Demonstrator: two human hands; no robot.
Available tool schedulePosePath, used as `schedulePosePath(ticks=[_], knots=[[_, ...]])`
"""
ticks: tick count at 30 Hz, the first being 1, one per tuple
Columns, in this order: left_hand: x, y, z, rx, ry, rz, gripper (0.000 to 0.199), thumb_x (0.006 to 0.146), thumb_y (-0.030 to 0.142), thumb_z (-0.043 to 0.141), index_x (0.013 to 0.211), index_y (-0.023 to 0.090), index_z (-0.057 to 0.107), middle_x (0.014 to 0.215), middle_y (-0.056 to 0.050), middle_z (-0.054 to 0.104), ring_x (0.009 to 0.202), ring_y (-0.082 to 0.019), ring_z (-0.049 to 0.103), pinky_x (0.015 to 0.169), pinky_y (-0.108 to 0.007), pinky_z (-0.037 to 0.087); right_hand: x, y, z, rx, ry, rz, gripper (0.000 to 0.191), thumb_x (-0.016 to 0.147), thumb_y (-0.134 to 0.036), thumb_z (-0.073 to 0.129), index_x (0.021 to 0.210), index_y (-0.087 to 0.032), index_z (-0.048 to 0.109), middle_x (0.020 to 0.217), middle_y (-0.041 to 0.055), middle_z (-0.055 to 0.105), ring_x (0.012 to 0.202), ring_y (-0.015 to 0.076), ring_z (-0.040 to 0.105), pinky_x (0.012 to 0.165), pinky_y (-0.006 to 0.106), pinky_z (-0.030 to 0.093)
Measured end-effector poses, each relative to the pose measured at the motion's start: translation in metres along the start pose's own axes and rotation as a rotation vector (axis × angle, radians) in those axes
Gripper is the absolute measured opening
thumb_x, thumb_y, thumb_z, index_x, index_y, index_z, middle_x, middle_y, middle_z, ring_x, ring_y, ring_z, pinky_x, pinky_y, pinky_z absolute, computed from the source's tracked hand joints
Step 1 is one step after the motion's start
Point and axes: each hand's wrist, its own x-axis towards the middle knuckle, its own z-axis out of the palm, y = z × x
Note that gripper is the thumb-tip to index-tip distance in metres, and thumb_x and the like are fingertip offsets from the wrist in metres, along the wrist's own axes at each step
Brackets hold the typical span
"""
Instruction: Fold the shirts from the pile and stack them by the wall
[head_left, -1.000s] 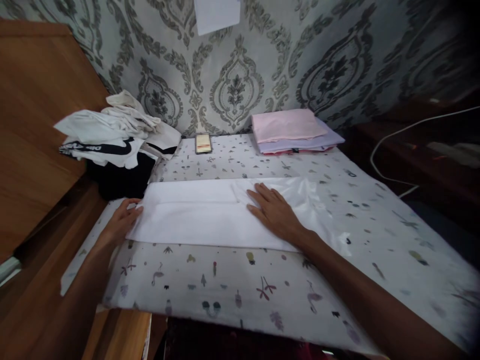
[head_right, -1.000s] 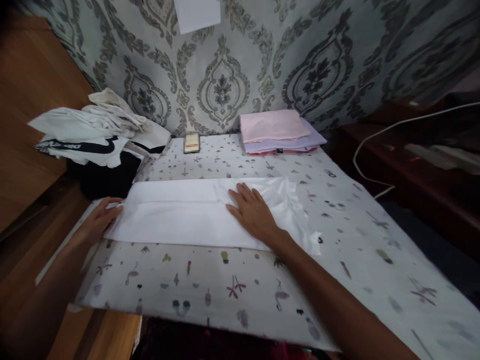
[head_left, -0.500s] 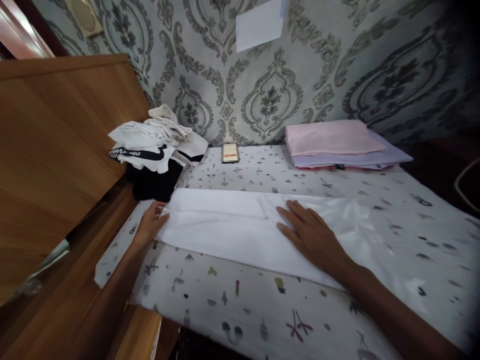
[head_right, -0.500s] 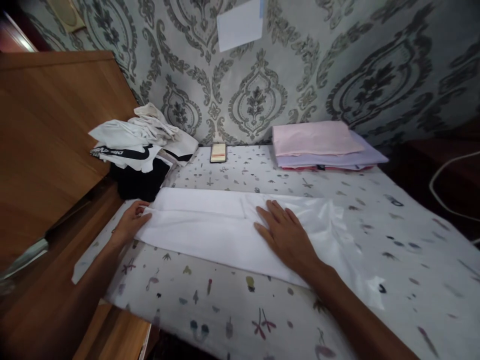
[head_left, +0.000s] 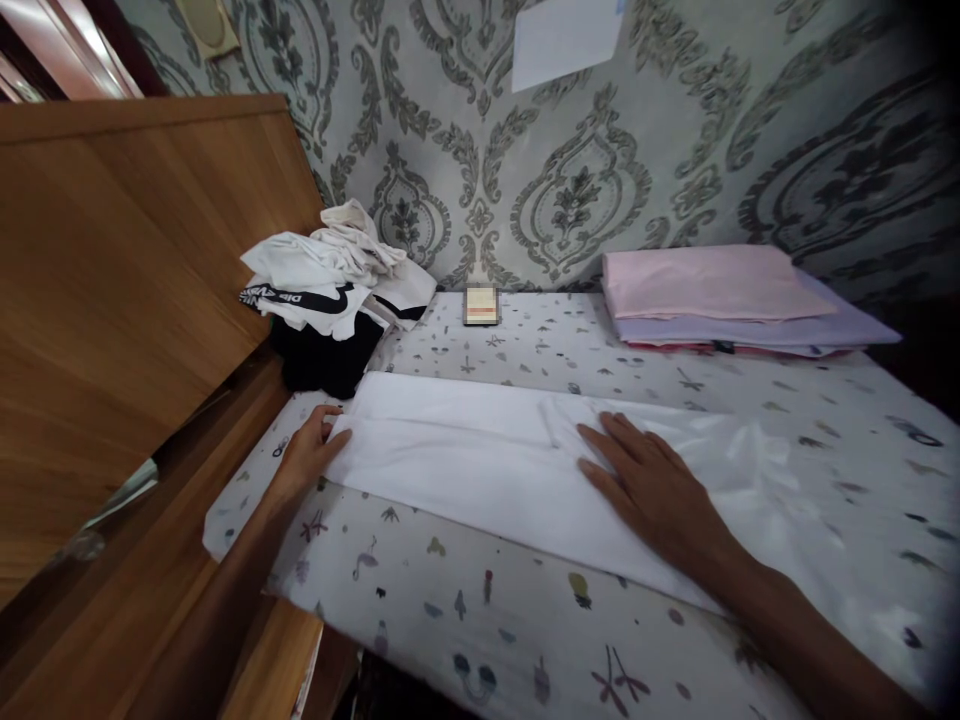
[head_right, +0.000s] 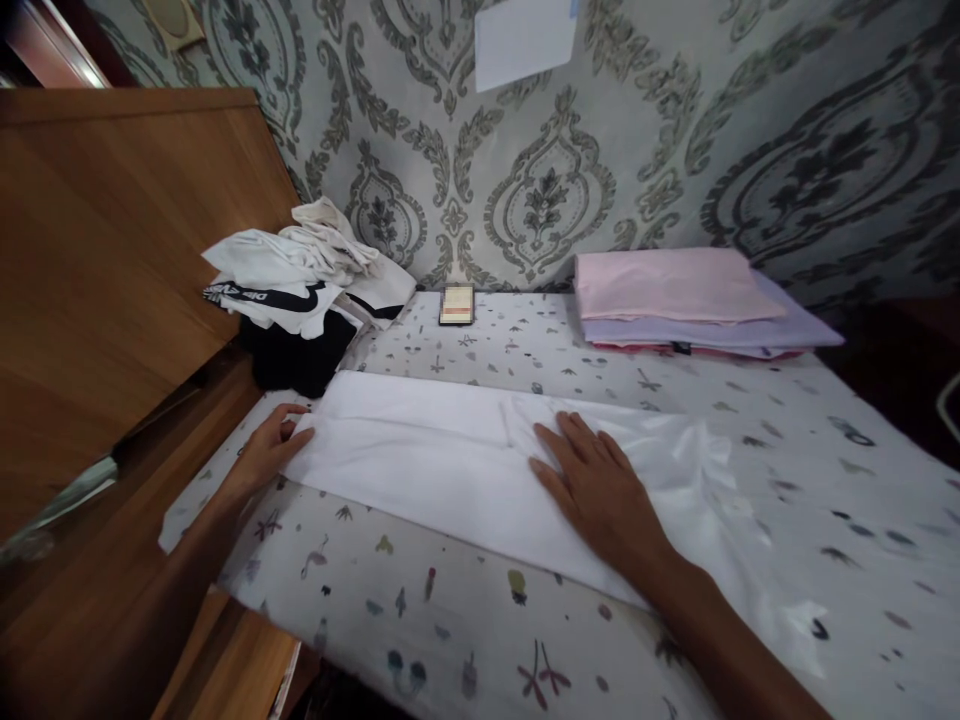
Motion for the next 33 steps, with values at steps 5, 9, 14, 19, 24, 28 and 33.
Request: schedulePosePath(ticks=[5,9,14,19,24,28,33], knots=[[0.004,-0.002,0.002,-0.137,-0.007,0.047,0.039,0.076,0.042,0.061,0.108,0.021,0.056,0.060,0.009,0.040,0.051,-0.010,0.035,0.050,-0.022,0.023,0.001,0.001,0.001,-0.007,-0.007,0.008,0.058,0.098,-0.054,0.026,0.140,-0.024,0.052,0.153,0.0102,0.046,0.142,0.0298,0.040,0.116,0.053,0.034],[0.015,-0.004,0.003,-0.150,0.004,0.063,0.036,0.072,0.042,0.062,0.099,0.019,0.061,0.061,0.007,0.045,0.057,-0.012,0.042,0.054,-0.023,0.028,0.001,0.000,0.001,-0.027,0.009,-0.003,0.061,0.098,-0.056,0.024,0.138,-0.022,0.054,0.152,0.0117,0.047,0.141,0.0295,0.042,0.114,0.052,0.036],[0.018,-0.001,-0.002,-0.163,-0.014,-0.029,0.040,0.066,0.042,0.063,0.098,0.018,0.060,0.056,0.008,0.044,0.051,-0.011,0.039,0.050,-0.022,0.025,0.001,0.000,0.001,-0.035,0.028,-0.009,0.059,0.098,-0.055,0.024,0.139,-0.023,0.053,0.152,0.0104,0.047,0.140,0.0295,0.043,0.114,0.051,0.037],[0.015,-0.001,-0.007,-0.190,-0.066,-0.114,0.045,0.064,0.045,0.069,0.099,0.018,0.059,0.053,0.009,0.044,0.046,-0.009,0.037,0.046,-0.021,0.021,-0.001,0.003,0.004,-0.024,0.002,0.005,0.061,0.098,-0.057,0.023,0.137,-0.023,0.055,0.151,0.0111,0.048,0.140,0.0311,0.044,0.114,0.055,0.037],[0.024,-0.010,-0.007,-0.293,-0.026,-0.131,0.044,0.067,0.051,0.069,0.096,0.018,0.062,0.052,0.008,0.045,0.044,-0.009,0.038,0.044,-0.021,0.020,0.016,-0.015,-0.012,0.041,0.023,-0.031,0.059,0.099,-0.055,0.025,0.130,-0.021,0.061,0.146,0.0145,0.053,0.138,0.0335,0.045,0.114,0.056,0.036],[0.031,-0.012,-0.006,-0.333,-0.044,-0.108,0.042,0.067,0.050,0.069,0.093,0.017,0.066,0.053,0.006,0.050,0.045,-0.010,0.041,0.045,-0.022,0.022,0.066,-0.074,-0.030,0.277,-0.093,-0.168,0.048,0.101,-0.049,0.031,0.128,-0.026,0.063,0.143,0.0075,0.057,0.130,0.0283,0.054,0.107,0.048,0.047],[0.036,-0.007,-0.005,-0.355,-0.032,-0.078,0.041,0.063,0.047,0.071,0.088,0.015,0.072,0.065,0.000,0.063,0.056,-0.013,0.051,0.050,-0.023,0.031,0.148,-0.171,-0.012,0.596,-0.235,-0.374,0.039,0.099,-0.018,0.034,0.124,-0.020,0.065,0.126,0.0083,0.067,0.114,0.0214,0.064,0.099,0.039,0.052]])
